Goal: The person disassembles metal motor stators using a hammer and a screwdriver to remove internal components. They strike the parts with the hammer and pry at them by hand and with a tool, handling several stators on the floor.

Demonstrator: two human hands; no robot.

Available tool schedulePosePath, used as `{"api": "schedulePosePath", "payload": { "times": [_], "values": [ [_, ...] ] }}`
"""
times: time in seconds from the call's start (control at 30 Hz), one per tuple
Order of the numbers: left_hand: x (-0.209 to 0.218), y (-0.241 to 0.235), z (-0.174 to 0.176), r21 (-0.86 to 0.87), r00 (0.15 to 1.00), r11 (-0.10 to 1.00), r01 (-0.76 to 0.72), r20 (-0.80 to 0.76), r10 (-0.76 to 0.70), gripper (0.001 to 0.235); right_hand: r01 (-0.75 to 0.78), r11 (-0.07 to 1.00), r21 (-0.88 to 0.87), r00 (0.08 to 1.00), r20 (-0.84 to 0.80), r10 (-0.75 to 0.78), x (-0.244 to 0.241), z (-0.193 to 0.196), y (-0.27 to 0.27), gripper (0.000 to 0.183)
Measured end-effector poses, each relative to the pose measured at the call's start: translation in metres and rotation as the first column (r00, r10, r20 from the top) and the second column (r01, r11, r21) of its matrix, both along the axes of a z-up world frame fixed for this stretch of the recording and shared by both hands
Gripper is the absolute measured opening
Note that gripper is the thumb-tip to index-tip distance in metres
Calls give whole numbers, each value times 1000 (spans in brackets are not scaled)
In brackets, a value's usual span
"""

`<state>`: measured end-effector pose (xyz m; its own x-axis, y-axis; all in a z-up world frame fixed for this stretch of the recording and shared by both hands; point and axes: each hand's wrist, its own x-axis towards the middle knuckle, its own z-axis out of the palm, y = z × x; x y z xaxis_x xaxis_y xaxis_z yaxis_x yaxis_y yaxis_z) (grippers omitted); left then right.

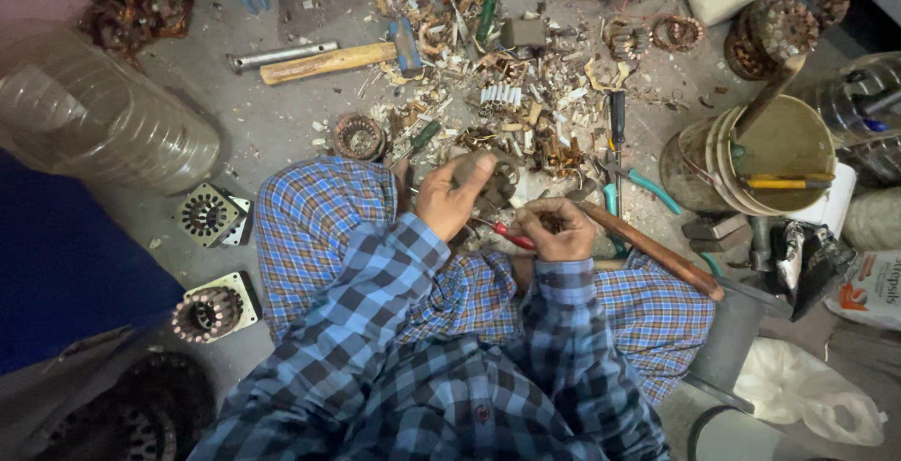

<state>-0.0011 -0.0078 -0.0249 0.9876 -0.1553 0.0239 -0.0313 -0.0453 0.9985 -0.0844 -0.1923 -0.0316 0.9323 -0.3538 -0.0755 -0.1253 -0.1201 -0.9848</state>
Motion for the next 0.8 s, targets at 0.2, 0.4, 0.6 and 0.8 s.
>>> {"api": "schedulePosePath", "payload": {
  "times": [0.2, 0.4, 0.6, 0.8],
  "values": [
    [0, -7, -21, -426, 917, 904, -27, -370, -147, 54, 8, 964, 265, 998, -59, 8, 0, -19, -20, 28],
    [3, -8, -37, -490, 870, 871, -36, -444, -213, 58, 70, 998, 0, 909, -412, -64, 10, -27, -41, 31],
    [3, -16, -35, -384, 885, 922, -45, -443, -141, 55, 69, 993, -95, 969, -229, -89, 8, -31, -33, 36],
    [5, -24, -9, -468, 690, 884, -15, -644, -329, 60, 20, 981, 192, 980, -197, 19, 4, -17, -27, 28]
  ]
}}
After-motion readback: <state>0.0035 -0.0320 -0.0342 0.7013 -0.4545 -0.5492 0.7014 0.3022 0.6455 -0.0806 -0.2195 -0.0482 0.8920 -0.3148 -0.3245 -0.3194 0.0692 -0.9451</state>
